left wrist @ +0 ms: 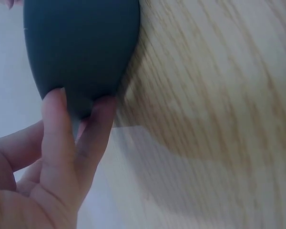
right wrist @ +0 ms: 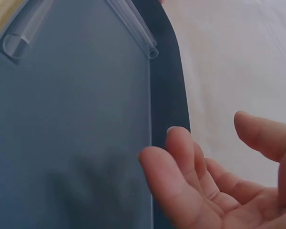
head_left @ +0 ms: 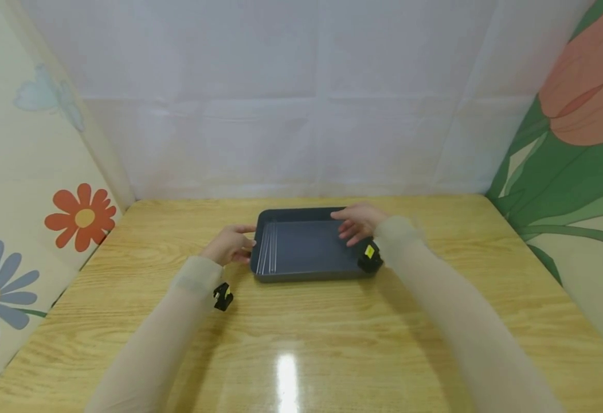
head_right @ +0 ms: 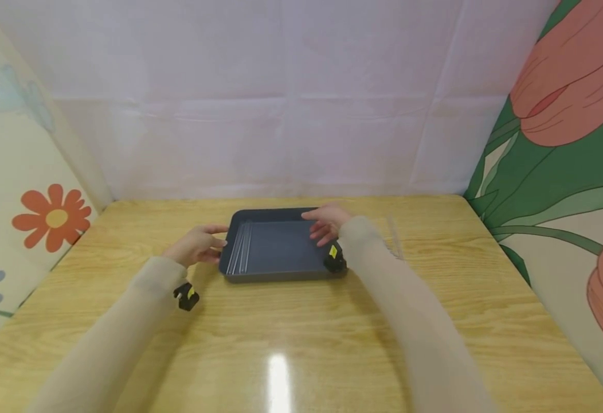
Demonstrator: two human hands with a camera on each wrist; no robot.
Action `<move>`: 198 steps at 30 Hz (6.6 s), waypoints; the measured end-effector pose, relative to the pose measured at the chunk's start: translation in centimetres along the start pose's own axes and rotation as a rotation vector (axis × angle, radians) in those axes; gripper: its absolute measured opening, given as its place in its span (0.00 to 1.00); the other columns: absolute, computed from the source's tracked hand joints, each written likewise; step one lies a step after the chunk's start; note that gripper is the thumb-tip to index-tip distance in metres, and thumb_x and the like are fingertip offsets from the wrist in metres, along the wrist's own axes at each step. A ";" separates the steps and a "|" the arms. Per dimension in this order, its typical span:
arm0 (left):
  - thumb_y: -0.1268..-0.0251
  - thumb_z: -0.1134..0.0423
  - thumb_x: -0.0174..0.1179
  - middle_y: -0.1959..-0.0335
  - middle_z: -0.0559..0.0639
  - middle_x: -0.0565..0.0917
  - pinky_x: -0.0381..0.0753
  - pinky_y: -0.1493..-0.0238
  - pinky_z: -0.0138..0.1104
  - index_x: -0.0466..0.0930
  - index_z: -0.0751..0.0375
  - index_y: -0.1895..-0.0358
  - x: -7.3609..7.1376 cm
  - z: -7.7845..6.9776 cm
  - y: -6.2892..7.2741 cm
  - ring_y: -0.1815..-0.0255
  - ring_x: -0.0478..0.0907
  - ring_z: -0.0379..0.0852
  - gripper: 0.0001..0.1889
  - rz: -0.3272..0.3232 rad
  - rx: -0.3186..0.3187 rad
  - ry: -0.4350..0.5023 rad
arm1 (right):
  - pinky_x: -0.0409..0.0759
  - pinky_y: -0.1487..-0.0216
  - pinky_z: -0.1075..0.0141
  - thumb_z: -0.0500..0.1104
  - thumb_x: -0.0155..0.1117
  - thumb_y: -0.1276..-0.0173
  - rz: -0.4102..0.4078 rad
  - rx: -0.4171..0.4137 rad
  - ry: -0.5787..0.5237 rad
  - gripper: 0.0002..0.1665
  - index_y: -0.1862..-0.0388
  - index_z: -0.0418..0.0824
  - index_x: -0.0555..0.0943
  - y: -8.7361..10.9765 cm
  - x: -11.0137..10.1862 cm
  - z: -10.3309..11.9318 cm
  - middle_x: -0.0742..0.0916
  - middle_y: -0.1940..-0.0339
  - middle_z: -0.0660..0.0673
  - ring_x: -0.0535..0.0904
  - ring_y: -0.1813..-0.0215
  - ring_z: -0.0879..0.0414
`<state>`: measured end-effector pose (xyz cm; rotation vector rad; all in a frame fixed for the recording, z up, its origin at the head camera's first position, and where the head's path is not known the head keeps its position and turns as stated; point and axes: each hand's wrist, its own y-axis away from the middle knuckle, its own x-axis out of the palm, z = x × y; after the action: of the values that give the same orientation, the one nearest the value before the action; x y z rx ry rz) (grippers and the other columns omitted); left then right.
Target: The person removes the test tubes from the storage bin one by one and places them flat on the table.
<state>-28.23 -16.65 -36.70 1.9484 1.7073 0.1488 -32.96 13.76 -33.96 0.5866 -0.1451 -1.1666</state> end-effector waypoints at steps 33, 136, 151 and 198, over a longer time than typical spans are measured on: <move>0.27 0.74 0.47 0.34 0.69 0.67 0.79 0.74 0.30 0.55 0.63 0.24 -0.3 0.3 0.0 0.54 0.78 0.53 0.30 -0.001 0.020 0.001 | 0.84 0.57 0.54 0.47 0.62 0.29 0.029 0.060 0.098 0.39 0.25 0.37 0.59 -2.2 4.8 2.2 0.80 0.44 0.31 0.80 0.65 0.50; 0.30 0.77 0.49 0.52 0.64 0.79 0.78 0.78 0.30 0.62 0.64 0.27 0.8 0.2 0.2 0.73 0.77 0.45 0.28 -0.067 0.008 0.047 | 0.85 0.66 0.54 0.41 0.50 0.31 0.094 0.075 0.359 0.25 0.40 0.27 0.73 -8.6 11.7 2.7 0.83 0.59 0.28 0.83 0.64 0.41; 0.29 0.76 0.49 0.49 0.68 0.78 0.78 0.77 0.31 0.60 0.65 0.27 0.5 0.3 0.2 0.72 0.78 0.45 0.28 -0.064 0.015 0.025 | 0.81 0.75 0.62 0.38 0.44 0.24 0.137 0.036 0.047 0.32 0.25 0.33 0.53 -4.0 7.5 3.0 0.77 0.53 0.33 0.77 0.70 0.51; 0.30 0.77 0.48 0.51 0.65 0.77 0.78 0.79 0.29 0.59 0.67 0.27 0.4 0.3 0.1 0.71 0.79 0.45 0.28 -0.038 0.034 0.007 | 0.84 0.69 0.59 0.28 0.46 0.30 0.135 -0.108 -0.085 0.37 0.23 0.37 0.53 0.0 0.7 0.3 0.74 0.46 0.31 0.79 0.66 0.54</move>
<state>-27.97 -16.37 -37.02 1.9403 1.7608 0.1138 -32.84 12.98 -33.84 0.4258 -0.1900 -1.0611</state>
